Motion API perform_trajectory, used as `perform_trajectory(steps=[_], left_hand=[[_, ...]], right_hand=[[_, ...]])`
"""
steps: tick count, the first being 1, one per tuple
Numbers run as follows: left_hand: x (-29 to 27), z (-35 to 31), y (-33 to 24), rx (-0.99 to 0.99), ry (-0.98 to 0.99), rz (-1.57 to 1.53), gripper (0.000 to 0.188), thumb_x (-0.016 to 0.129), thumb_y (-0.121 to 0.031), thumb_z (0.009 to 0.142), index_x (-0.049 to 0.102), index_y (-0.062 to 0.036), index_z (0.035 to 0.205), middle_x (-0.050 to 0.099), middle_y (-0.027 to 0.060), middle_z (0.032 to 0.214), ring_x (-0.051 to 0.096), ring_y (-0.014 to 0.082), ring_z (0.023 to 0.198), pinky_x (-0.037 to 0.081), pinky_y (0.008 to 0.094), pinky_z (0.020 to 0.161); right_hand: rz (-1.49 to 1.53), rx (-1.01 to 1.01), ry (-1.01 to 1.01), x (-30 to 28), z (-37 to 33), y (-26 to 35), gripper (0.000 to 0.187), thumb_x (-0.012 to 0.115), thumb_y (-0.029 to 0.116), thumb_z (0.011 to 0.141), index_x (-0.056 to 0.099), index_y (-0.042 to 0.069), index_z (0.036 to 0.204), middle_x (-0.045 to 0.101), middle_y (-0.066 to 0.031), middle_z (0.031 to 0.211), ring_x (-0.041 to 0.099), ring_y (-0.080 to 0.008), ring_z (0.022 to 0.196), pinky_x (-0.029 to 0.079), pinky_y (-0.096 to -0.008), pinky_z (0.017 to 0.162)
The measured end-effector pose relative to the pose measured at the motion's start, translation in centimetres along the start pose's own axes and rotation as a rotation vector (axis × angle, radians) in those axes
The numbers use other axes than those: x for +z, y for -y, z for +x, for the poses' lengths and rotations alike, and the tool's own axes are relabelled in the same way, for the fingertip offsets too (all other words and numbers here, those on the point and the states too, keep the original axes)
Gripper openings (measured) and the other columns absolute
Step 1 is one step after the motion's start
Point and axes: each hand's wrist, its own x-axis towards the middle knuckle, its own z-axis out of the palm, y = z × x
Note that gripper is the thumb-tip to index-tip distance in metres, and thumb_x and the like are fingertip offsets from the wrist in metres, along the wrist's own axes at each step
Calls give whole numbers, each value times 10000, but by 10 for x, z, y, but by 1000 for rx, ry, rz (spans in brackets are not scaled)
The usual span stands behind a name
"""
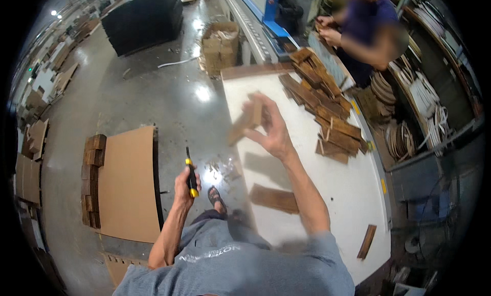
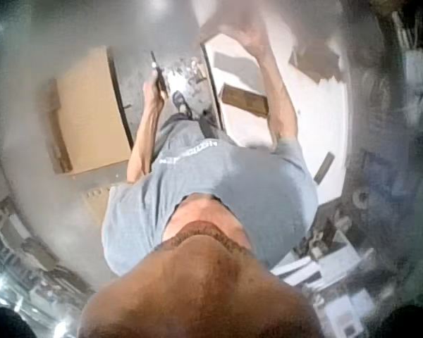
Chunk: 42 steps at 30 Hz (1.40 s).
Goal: The person picks up wood blocks from a worktable and stacks them in rows on a cardboard sheet on the factory floor.
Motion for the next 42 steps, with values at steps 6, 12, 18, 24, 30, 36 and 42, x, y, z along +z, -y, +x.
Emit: perform_trajectory(steps=[6,12,18,24,30,36,42], left_hand=[[73,-17,-23,-37,237,-252,448,568,-402,1013,581,2,1207,649,85,953,625,137,731,500,261,541],[105,-34,-36,21,277,-165,446,738,-250,898,584,26,1213,657,101,1006,646,151,800,547,262,644],[87,-5,-33,138,111,297,366,783,-167,835,654,41,1107,638,37,832,598,107,722,480,256,639],[111,26,-5,73,259,449,316,784,-150,839,674,22,1080,639,22,819,579,100,685,451,239,596],[78,98,58,-145,78,124,236,769,-116,866,673,30,1025,655,43,814,589,119,670,455,264,572],[33,98,82,-224,-53,189,297,645,-278,955,651,19,948,646,77,770,575,126,627,454,273,544],[16,47,48,-348,123,50,276,596,-257,996,647,3,918,634,51,802,595,141,671,495,289,591]], right_hand=[[327,-38,17,9,-28,7,874,801,111,762,345,74,1507,560,-195,1375,551,-338,1301,455,-468,1108],[590,97,-92,15,-57,-13,884,811,167,765,352,54,1512,526,-198,1424,503,-352,1354,402,-489,1155],[-762,-18,-58,-17,-79,-39,897,844,183,725,404,18,1490,471,-198,1475,431,-383,1388,368,-497,1158],[-691,-7,538,-2,-72,-82,692,817,182,760,536,34,1375,556,-237,1326,507,-423,1265,437,-463,1074],[-800,80,479,5,-71,-140,645,780,172,781,539,5,1355,579,-220,1255,529,-403,1132,440,-487,1000],[-985,97,447,23,-78,-162,716,843,257,712,591,12,1337,568,-194,1237,501,-377,1137,411,-489,991],[-1021,109,435,22,-76,-175,776,861,260,717,544,22,1384,561,-183,1215,508,-347,1113,410,-468,969]])
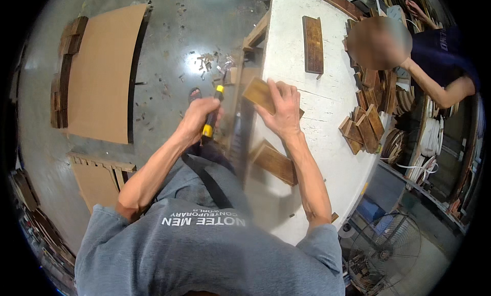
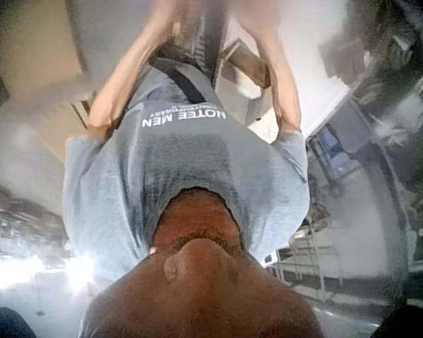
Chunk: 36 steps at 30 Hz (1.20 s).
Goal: The person picks up wood blocks from a worktable and stacks them in rows on a cardboard sheet on the factory floor.
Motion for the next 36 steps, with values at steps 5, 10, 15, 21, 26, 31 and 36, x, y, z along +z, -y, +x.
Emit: perform_trajectory(steps=[5,10,15,21,26,31,36], left_hand=[[4,-13,7,19,49,-67,215,610,-242,999,640,-29,1008,630,24,836,604,126,708,509,273,594],[-17,-17,6,4,-100,-33,221,589,-229,1014,602,-9,1027,621,24,831,574,103,636,505,248,563],[-31,-22,15,4,-122,-30,242,578,-226,1011,601,-10,904,613,48,759,584,131,609,493,264,549],[-26,-40,23,-52,-170,37,281,555,-246,1021,628,-4,899,663,76,815,590,121,658,498,263,563],[-23,-57,25,-78,-184,49,250,556,-251,1024,618,-12,984,658,53,823,589,107,673,495,255,554],[-13,-62,19,-31,-178,28,219,535,-217,1017,599,-7,1021,659,66,769,577,109,631,486,248,544],[-10,-64,-1,160,-258,-186,185,689,-218,948,593,-71,1005,550,4,660,508,119,461,430,283,430]], right_hand=[[120,25,25,-19,7,-1,776,880,271,692,583,19,1363,589,-188,1153,552,-332,1045,477,-442,917],[172,21,53,-99,-42,24,782,883,297,671,604,27,1350,611,-189,1112,591,-320,979,520,-429,849],[99,58,200,-92,-125,47,803,901,269,662,588,40,1365,589,-169,1158,567,-323,1006,513,-432,892],[199,184,64,-85,-115,42,738,869,219,673,612,64,1347,573,-194,1235,558,-365,1133,494,-478,994],[88,291,-236,-81,10,-28,697,806,272,777,557,7,1372,534,-261,1324,475,-399,1270,431,-487,1057],[-82,633,-160,-40,83,-115,826,746,355,833,412,-27,1484,457,-303,1393,349,-420,1361,320,-499,1141],[589,681,-114,-62,84,-37,873,753,357,824,381,-69,1489,561,-325,1321,589,-375,1194,481,-477,1013]])
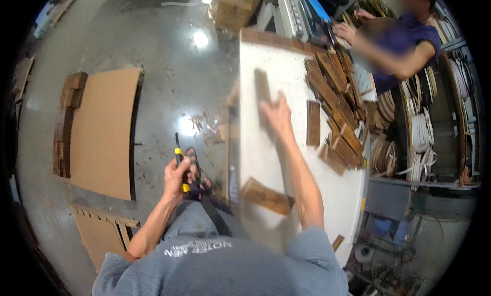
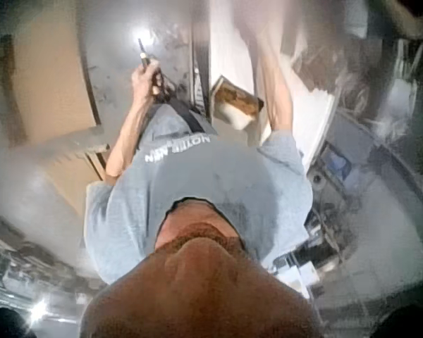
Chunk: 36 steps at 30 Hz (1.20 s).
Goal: The person picks up wood blocks from a worktable and stacks them in rows on a cardboard sheet on the factory floor.
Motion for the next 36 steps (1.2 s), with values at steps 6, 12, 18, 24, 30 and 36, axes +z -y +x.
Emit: perform_trajectory(steps=[6,12,18,24,30,36], left_hand=[[54,20,-67,266,135,-6,478,711,-362,924,609,3,1215,682,128,1028,614,115,763,498,248,577],[72,-14,-93,258,569,-78,506,722,-326,902,589,5,1261,687,136,1115,653,165,846,570,328,758],[69,-45,-89,286,188,8,205,749,-235,892,692,-66,992,657,7,831,610,117,711,481,282,614],[65,-55,-81,292,380,-23,335,801,-245,857,662,-31,1075,680,54,941,629,133,754,509,277,601],[70,-81,-95,141,805,-275,541,712,-292,897,570,21,1315,623,179,1273,645,190,938,532,273,583],[93,-105,-95,73,973,-356,723,739,-328,864,476,13,1445,554,194,1386,636,189,964,526,265,579]], right_hand=[[57,-557,366,8,-118,43,812,724,389,768,514,-5,1447,636,-145,1143,626,-246,1002,536,-390,834],[752,-93,855,-2,-192,54,714,614,455,893,552,-85,1357,650,-159,1203,627,-241,1072,482,-336,935],[450,-171,772,5,-211,46,546,675,265,949,530,-31,1385,678,-160,1216,649,-268,1127,502,-358,990],[423,-314,624,7,-221,31,612,659,280,966,446,-1,1466,605,-173,1339,556,-203,1227,430,-356,1068],[384,-442,517,-15,-231,50,475,579,303,995,555,-34,1329,680,-178,1168,624,-214,1088,485,-352,969],[254,-448,266,-18,-247,64,408,554,315,998,618,-26,1212,682,-229,960,670,-285,911,520,-389,840]])
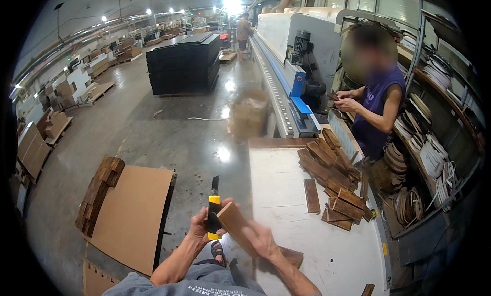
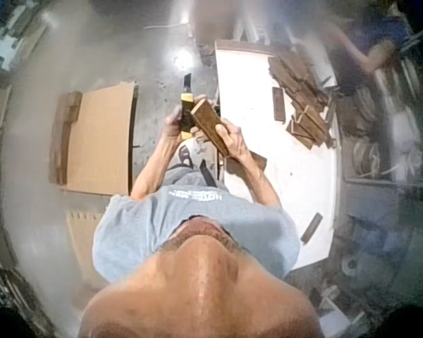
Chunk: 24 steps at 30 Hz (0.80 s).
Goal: The person picks up wood blocks from a worktable and stacks them in rows on a cardboard sheet on the factory floor.
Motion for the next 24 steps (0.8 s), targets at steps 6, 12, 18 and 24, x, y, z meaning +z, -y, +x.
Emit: perform_trajectory(steps=[6,12,18,24], left_hand=[[3,7,-3,41,-94,297,635,753,-288,841,535,10,1358,621,186,1269,659,205,952,564,292,671],[-4,12,-5,-52,-233,232,480,747,-214,844,586,10,1236,677,158,1119,681,203,894,596,346,831],[-13,16,3,-22,-252,116,410,680,-260,923,636,13,1226,695,105,1039,632,146,803,503,302,649],[-40,38,7,56,-376,274,430,673,-258,935,627,13,1266,694,91,1085,630,152,782,470,270,590]], right_hand=[[0,103,-86,12,3,-3,363,561,295,1000,618,-8,1191,659,-264,938,671,-310,900,522,-402,819],[-103,54,-8,5,8,-18,337,568,269,998,622,-7,1184,656,-278,938,686,-346,925,524,-410,813],[-32,0,-88,4,32,-27,511,539,493,1018,580,-8,930,450,-115,683,435,-167,676,433,-347,624],[-193,-70,-24,-15,59,-19,472,619,403,968,622,-16,1186,665,-243,958,672,-346,893,528,-409,809]])
